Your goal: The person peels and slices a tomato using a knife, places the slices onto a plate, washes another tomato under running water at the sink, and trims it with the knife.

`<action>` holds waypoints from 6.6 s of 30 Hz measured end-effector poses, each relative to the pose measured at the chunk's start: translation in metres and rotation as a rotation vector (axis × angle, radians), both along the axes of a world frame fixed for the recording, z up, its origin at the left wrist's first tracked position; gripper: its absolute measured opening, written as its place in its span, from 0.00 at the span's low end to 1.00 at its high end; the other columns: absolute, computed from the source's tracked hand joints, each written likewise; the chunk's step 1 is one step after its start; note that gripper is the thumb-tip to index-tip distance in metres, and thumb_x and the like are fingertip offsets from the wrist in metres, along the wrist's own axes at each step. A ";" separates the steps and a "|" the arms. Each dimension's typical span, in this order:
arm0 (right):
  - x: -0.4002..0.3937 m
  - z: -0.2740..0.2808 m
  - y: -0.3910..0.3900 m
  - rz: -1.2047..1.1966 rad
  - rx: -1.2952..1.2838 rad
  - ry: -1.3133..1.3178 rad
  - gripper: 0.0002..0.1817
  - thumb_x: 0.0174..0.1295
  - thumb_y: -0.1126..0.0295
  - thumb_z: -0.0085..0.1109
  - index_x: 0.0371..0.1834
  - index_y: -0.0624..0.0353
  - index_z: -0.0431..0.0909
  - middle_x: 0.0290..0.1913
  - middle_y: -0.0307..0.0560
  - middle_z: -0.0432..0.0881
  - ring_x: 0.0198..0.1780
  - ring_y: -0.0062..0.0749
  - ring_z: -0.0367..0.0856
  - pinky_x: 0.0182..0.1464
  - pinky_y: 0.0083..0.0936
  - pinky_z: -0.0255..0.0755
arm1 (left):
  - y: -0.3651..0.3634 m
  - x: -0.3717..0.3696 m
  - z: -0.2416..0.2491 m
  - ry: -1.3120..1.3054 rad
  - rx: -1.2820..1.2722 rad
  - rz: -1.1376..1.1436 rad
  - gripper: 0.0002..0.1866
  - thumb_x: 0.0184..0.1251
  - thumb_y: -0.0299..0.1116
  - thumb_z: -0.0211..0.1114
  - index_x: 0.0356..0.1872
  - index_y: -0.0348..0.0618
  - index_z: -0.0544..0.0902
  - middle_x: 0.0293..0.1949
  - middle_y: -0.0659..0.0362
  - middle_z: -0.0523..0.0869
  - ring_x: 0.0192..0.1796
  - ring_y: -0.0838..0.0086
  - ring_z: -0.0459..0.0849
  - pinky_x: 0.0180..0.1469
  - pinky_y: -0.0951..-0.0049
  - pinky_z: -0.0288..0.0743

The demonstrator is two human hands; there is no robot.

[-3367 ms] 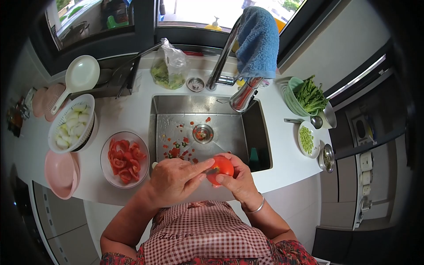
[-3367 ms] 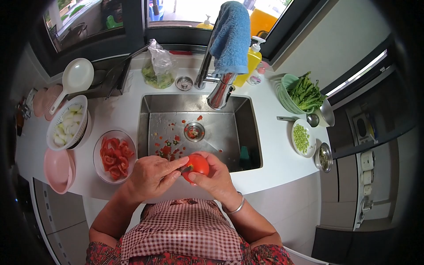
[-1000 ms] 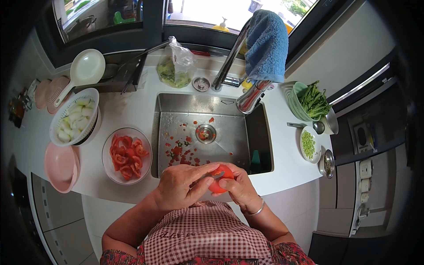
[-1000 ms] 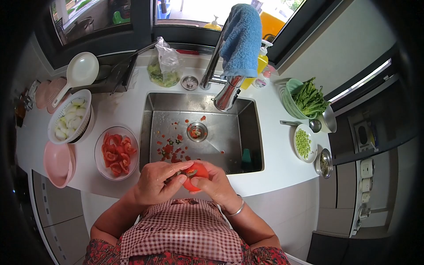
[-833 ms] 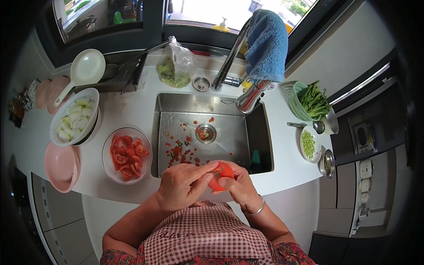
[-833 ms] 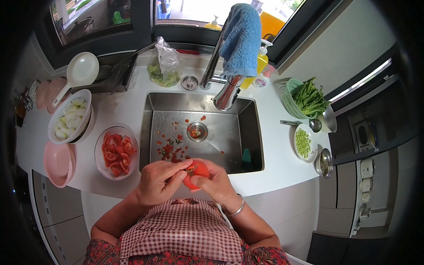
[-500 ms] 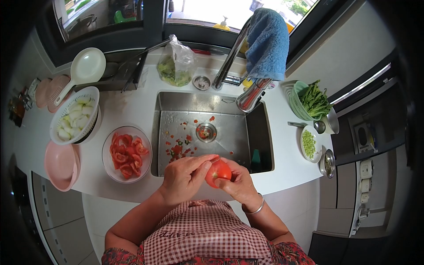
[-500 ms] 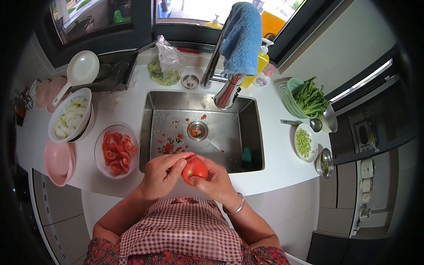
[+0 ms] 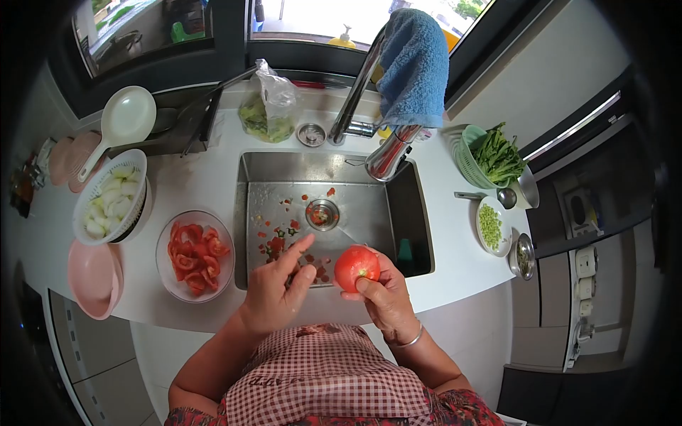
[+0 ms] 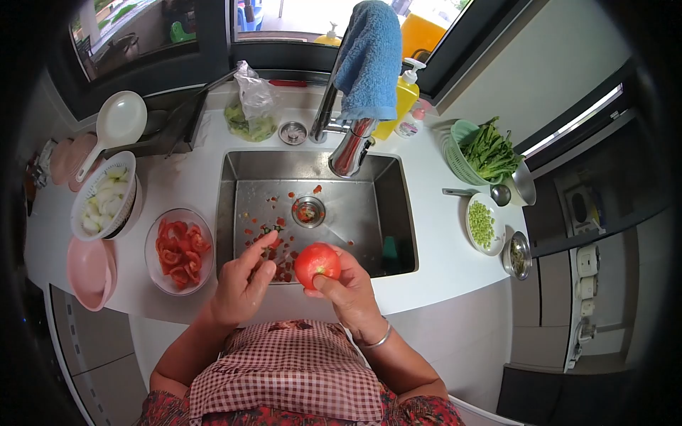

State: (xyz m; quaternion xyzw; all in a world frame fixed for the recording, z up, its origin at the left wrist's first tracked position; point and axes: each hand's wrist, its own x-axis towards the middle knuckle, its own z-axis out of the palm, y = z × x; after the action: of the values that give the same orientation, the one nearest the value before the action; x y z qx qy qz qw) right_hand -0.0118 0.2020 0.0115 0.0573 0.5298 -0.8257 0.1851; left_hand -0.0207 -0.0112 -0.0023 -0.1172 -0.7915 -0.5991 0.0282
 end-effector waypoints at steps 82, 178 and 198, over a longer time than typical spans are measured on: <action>0.002 -0.015 -0.012 0.044 0.161 0.257 0.32 0.57 0.84 0.64 0.68 0.63 0.68 0.59 0.44 0.77 0.60 0.27 0.76 0.63 0.26 0.72 | -0.005 -0.003 0.002 0.255 -0.119 -0.160 0.17 0.65 0.25 0.64 0.55 0.36 0.82 0.38 0.49 0.89 0.33 0.64 0.88 0.37 0.71 0.80; 0.004 -0.017 -0.021 -0.060 0.010 0.167 0.27 0.57 0.82 0.64 0.62 0.62 0.70 0.57 0.43 0.78 0.58 0.27 0.77 0.62 0.26 0.72 | 0.009 0.004 -0.006 0.207 0.091 -0.098 0.15 0.71 0.24 0.60 0.56 0.32 0.79 0.41 0.50 0.88 0.40 0.74 0.87 0.43 0.76 0.79; -0.003 -0.023 -0.004 -0.117 -0.434 -0.178 0.33 0.61 0.73 0.57 0.71 0.62 0.61 0.57 0.57 0.76 0.52 0.48 0.84 0.49 0.37 0.86 | 0.001 -0.021 -0.056 0.086 -0.125 0.102 0.25 0.72 0.36 0.61 0.66 0.34 0.73 0.25 0.57 0.80 0.26 0.72 0.78 0.34 0.73 0.75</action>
State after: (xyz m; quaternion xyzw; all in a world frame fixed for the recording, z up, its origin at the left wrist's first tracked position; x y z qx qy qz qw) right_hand -0.0150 0.1977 -0.0112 0.1193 0.3172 -0.9213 0.1907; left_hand -0.0420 -0.0107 -0.0580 -0.1040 -0.8304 -0.5406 0.0855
